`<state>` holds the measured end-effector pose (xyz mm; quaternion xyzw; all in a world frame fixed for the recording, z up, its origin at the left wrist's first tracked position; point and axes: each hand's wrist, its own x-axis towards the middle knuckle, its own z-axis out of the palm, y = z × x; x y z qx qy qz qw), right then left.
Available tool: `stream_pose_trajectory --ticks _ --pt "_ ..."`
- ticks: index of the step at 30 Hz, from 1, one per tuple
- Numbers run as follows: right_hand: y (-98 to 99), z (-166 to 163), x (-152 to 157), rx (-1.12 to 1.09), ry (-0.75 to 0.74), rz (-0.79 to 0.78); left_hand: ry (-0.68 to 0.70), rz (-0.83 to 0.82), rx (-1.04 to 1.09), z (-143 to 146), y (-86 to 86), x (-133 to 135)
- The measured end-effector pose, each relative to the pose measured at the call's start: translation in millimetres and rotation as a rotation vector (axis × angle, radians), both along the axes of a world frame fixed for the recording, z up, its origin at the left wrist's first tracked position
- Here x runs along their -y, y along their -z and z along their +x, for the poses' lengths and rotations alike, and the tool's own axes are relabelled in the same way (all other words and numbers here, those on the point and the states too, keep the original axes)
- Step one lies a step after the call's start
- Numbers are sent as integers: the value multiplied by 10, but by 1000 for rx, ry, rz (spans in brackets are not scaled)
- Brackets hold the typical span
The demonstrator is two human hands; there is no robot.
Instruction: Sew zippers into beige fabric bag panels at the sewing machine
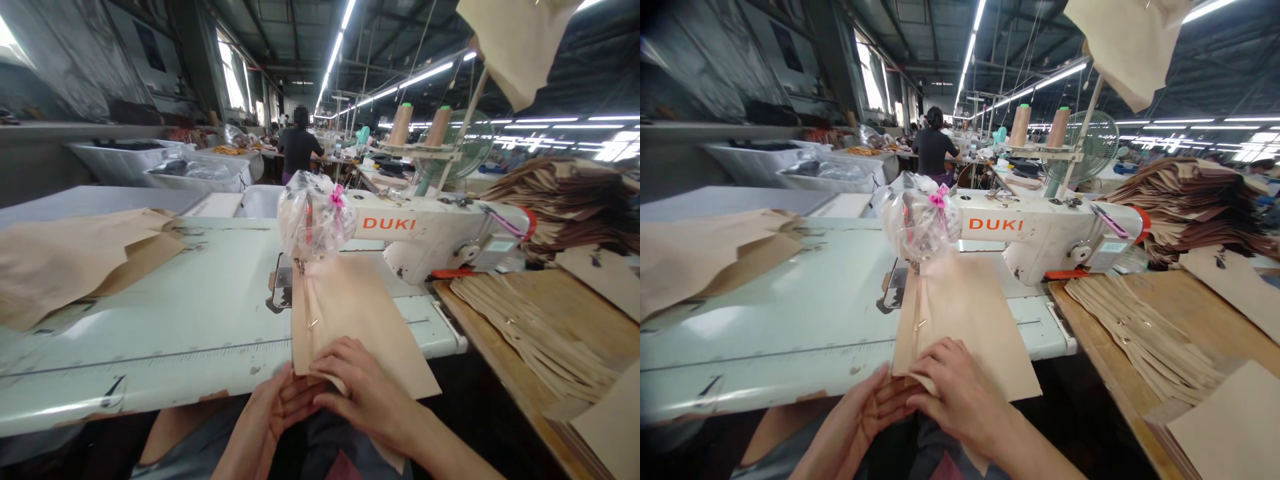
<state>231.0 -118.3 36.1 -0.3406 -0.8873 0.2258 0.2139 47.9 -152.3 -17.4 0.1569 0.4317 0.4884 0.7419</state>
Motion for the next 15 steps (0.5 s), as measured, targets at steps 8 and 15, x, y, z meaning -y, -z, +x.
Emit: stream_pose_trajectory --ticks 8,15 --pt "260 -55 -4 -135 -41 464 233 436 -702 -323 -186 -86" --pt "576 -177 -222 -266 64 796 182 1110 -1613 -698 -223 -980"
